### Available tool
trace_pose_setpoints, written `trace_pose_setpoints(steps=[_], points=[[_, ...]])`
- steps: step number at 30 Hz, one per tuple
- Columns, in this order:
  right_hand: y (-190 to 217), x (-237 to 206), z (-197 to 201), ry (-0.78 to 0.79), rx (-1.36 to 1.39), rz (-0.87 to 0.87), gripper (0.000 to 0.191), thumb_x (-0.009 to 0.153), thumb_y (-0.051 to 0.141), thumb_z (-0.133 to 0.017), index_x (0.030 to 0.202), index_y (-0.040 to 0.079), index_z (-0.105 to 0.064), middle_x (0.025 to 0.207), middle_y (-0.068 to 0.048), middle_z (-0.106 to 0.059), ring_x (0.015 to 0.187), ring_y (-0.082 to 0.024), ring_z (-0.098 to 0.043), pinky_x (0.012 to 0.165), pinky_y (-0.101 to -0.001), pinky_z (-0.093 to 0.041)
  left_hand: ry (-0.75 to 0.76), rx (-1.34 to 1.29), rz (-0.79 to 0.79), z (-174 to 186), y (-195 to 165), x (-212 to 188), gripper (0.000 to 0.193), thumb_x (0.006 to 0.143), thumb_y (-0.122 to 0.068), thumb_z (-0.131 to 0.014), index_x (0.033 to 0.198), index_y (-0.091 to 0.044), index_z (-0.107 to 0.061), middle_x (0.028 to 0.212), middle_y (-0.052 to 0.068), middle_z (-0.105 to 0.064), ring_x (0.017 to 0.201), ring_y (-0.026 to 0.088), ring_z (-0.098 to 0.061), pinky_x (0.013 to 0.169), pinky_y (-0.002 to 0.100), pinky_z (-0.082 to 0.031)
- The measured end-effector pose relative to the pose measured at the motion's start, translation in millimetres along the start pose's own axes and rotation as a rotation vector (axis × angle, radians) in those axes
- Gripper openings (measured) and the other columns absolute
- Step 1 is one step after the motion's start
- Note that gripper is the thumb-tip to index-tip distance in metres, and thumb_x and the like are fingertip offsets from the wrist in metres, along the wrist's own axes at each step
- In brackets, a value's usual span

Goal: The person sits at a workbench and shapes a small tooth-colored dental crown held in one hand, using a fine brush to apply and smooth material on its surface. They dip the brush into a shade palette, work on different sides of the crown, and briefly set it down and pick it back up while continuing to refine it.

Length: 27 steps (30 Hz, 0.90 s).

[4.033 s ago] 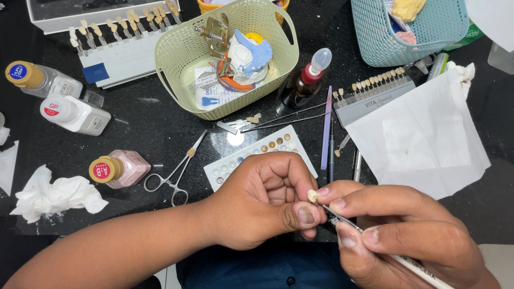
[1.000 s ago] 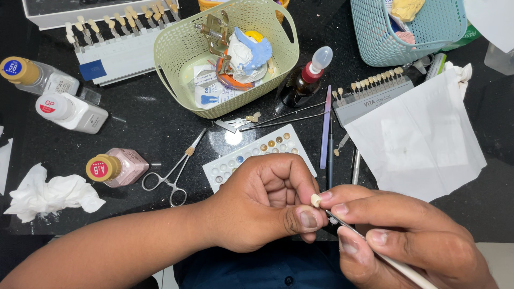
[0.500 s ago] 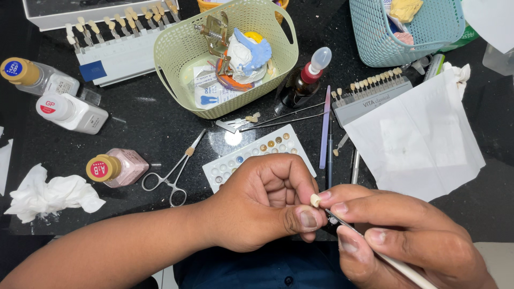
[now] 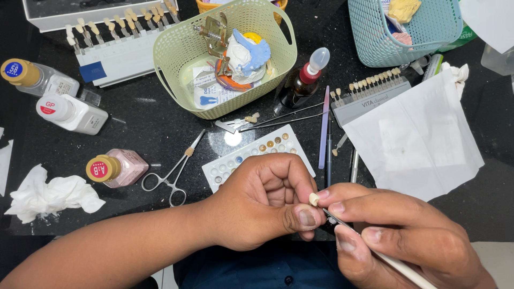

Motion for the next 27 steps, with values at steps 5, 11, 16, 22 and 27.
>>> trace_pose_setpoints(steps=[5,11,16,22,27], points=[[0,-1,-1,-0.025,0.037,0.0,0.037,0.094,-0.001,-0.069,0.121,0.01,-0.046,0.117,-0.023,-0.067,0.115,-0.039,-0.077,0.094,-0.0451,-0.073,0.003,-0.004,0.002,0,1,-1,0.021,0.105,-0.012,-0.074,0.109,0.001,-0.058,0.098,0.01,-0.071,0.088,0.011,-0.071,0.085,0.028,-0.061],[0,-1,-1,-0.016,0.022,0.001,0.037,0.094,-0.002,-0.07,0.12,0.01,-0.047,0.116,-0.022,-0.067,0.115,-0.038,-0.078,0.094,-0.0444,-0.074,0.003,-0.002,0.003,1,0,-1,0.02,0.104,-0.012,-0.073,0.109,0.001,-0.058,0.098,0.009,-0.071,0.09,0.011,-0.071,0.085,0.027,-0.061],[-3,-4,0,-0.035,0.071,-0.018,0.034,0.093,-0.002,-0.069,0.118,0.009,-0.048,0.113,-0.023,-0.068,0.11,-0.033,-0.076,0.098,-0.0502,-0.066,-0.018,0.046,0.029,1,-2,1,0.019,0.105,-0.012,-0.071,0.108,0.001,-0.057,0.102,0.011,-0.07,0.09,0.013,-0.07,0.083,0.028,-0.06],[-15,-7,2,-0.123,0.233,-0.057,0.024,0.098,-0.002,-0.066,0.117,0.005,-0.053,0.112,-0.022,-0.067,0.108,-0.032,-0.077,0.1,-0.0532,-0.068,-0.001,-0.064,0.075,3,-5,2,0.019,0.109,-0.016,-0.066,0.11,0.0,-0.055,0.106,0.015,-0.07,0.083,0.015,-0.069,0.077,0.033,-0.061],[-17,-9,2,-0.114,0.259,-0.04,0.022,0.101,-0.002,-0.065,0.119,0.004,-0.054,0.112,-0.022,-0.067,0.104,-0.031,-0.077,0.1,-0.0514,-0.068,0.013,-0.085,0.064,3,-4,0,0.019,0.11,-0.016,-0.065,0.112,0.001,-0.056,0.104,0.015,-0.07,0.082,0.015,-0.067,0.075,0.032,-0.059]])
Point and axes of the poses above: each hand's wrist, its own x-axis towards the middle knuckle, its own z-axis out of the back of the hand, y = z × x, the point moved 2 cm from there along x, towards the middle knuckle
